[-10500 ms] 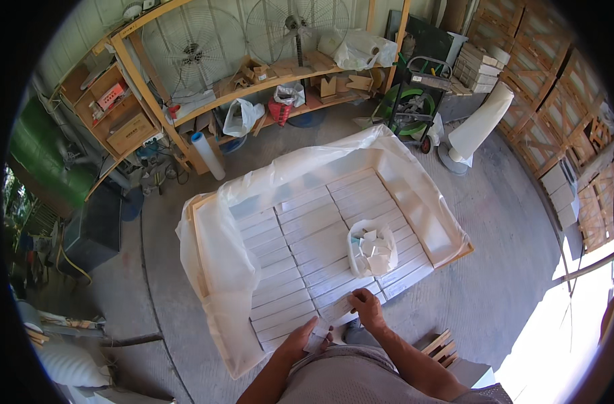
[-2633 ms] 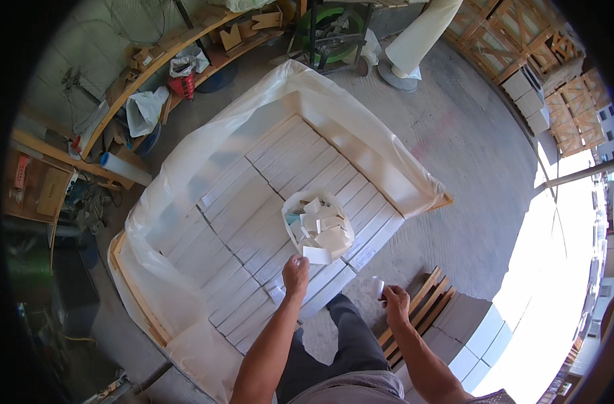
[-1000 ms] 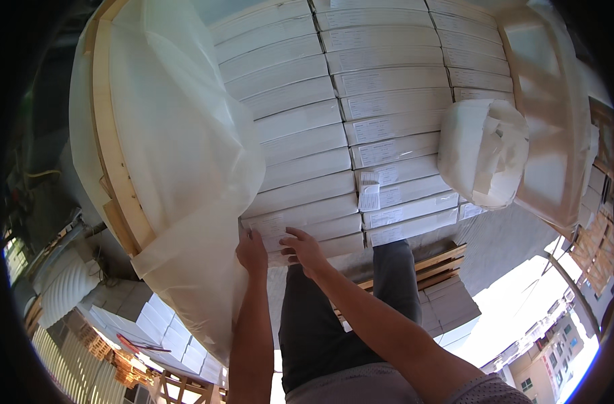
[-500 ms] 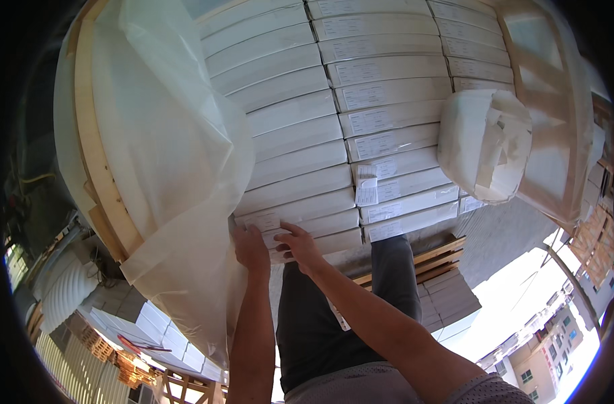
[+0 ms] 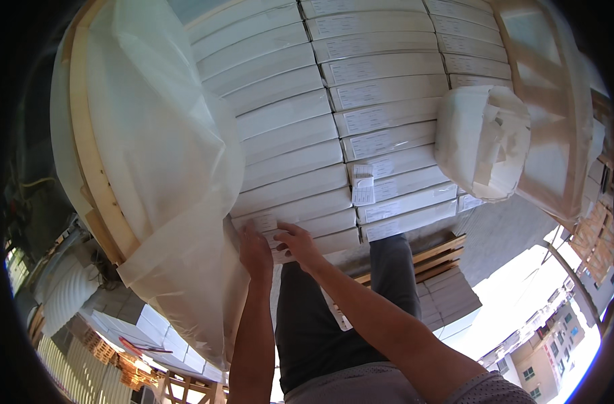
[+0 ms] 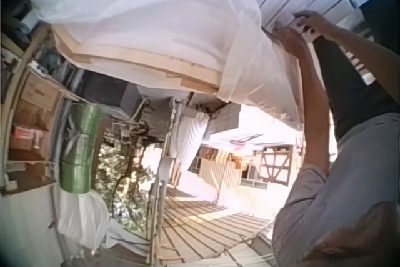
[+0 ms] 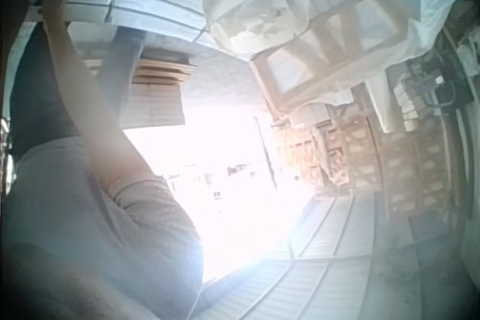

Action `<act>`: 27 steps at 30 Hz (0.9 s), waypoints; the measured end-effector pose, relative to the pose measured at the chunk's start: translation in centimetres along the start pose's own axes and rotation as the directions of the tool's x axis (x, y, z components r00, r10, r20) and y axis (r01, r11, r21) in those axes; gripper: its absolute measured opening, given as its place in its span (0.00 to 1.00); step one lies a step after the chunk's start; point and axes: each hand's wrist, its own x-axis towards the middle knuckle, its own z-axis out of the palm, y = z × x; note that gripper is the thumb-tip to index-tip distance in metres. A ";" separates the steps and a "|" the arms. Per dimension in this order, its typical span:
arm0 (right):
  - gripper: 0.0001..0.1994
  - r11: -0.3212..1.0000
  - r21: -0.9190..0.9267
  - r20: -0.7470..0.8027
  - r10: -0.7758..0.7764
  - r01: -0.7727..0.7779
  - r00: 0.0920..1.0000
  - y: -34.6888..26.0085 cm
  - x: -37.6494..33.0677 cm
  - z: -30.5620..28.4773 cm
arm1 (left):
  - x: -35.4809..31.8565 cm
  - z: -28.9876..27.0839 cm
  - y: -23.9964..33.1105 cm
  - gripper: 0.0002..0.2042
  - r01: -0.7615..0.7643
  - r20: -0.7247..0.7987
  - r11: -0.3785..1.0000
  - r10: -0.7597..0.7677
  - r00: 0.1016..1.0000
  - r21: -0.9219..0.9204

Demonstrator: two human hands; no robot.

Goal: The person repeatedly picks small white labels from a container and places them onto a grid of white rectangular blocks arranged on a wooden pallet. The person handles the labels one at a time, smoothing them onto the blocks.

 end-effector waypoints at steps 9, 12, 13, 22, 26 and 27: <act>0.17 0.917 -0.257 -0.254 -0.369 0.306 0.894 -4.5 0.1 -0.7 | 0.5 1.2 1.9 0.32 0.183 -0.087 0.982 -0.179 0.980 0.037; 0.17 0.889 -0.258 -0.182 -0.429 0.378 0.884 -7.4 0.2 0.0 | 0.6 1.4 2.2 0.36 0.205 -0.110 0.976 -0.197 0.974 0.071; 0.17 0.899 -0.264 -0.114 -0.389 0.350 0.914 -7.6 0.4 0.3 | 0.3 1.3 2.2 0.36 0.201 -0.090 0.977 -0.194 0.977 0.070; 0.19 0.990 -0.141 0.256 0.012 0.025 0.967 -4.0 4.8 0.7 | -4.8 0.0 -0.7 0.24 0.216 -0.023 0.955 -0.225 0.974 -0.203; 0.20 0.937 -0.303 -0.110 -0.214 0.172 0.971 -2.5 3.2 -0.5 | -6.1 1.0 -3.8 0.19 0.326 0.122 0.847 -0.303 0.945 -0.420; 0.20 0.892 -0.412 -0.151 -0.266 0.184 0.952 -1.9 2.6 -1.3 | -5.9 0.2 -3.3 0.19 0.476 0.295 0.693 -0.374 0.879 -0.542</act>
